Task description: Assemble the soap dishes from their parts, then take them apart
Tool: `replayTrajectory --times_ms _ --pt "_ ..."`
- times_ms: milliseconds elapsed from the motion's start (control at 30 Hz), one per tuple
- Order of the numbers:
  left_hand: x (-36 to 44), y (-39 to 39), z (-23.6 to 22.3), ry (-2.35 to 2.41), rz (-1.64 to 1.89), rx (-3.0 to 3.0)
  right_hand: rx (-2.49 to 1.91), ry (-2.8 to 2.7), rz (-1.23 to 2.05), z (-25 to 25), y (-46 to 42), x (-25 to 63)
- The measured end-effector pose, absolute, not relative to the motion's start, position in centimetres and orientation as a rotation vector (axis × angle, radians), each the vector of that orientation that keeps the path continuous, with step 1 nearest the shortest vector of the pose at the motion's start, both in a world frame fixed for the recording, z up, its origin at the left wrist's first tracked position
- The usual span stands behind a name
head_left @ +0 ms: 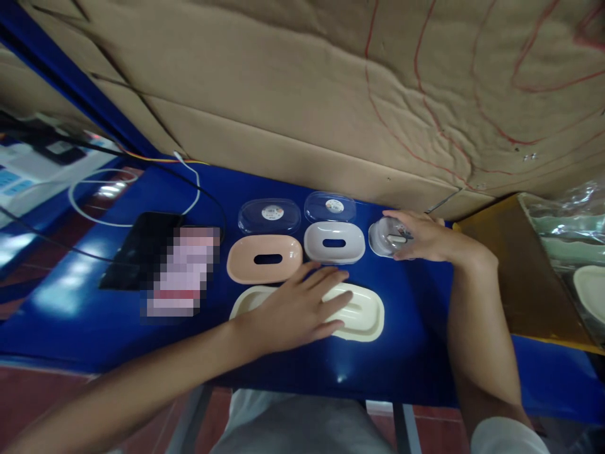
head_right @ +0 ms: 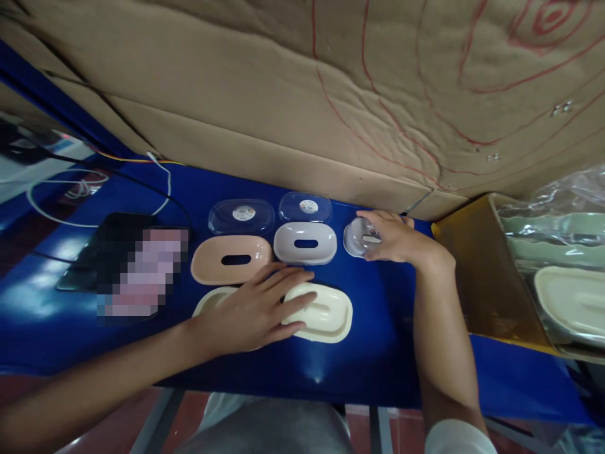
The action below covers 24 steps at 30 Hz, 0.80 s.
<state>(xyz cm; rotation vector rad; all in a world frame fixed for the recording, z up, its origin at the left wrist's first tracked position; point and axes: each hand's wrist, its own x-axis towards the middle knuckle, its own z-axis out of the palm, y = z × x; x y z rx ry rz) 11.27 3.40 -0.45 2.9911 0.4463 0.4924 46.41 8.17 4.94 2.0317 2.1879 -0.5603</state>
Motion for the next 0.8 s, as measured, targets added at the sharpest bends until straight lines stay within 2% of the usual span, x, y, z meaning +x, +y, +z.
replayTrajectory --times_ms 267,467,600,700,800 --pt "11.3 2.9 -1.4 0.525 0.334 2.939 1.938 2.222 -0.93 7.6 6.8 47.4" --pt "11.5 2.9 -1.4 0.523 0.326 2.956 2.062 2.338 -0.689 6.6 8.2 47.2" --pt "11.4 2.8 -1.6 0.453 0.328 2.978 1.918 2.224 -0.945 5.8 8.0 47.6" --pt "11.4 2.8 -1.7 0.45 0.352 2.987 1.927 2.209 -1.007 5.3 7.9 48.1" --pt "11.3 2.8 -1.6 0.446 0.339 2.991 1.988 2.443 -0.786 4.4 8.6 47.9"
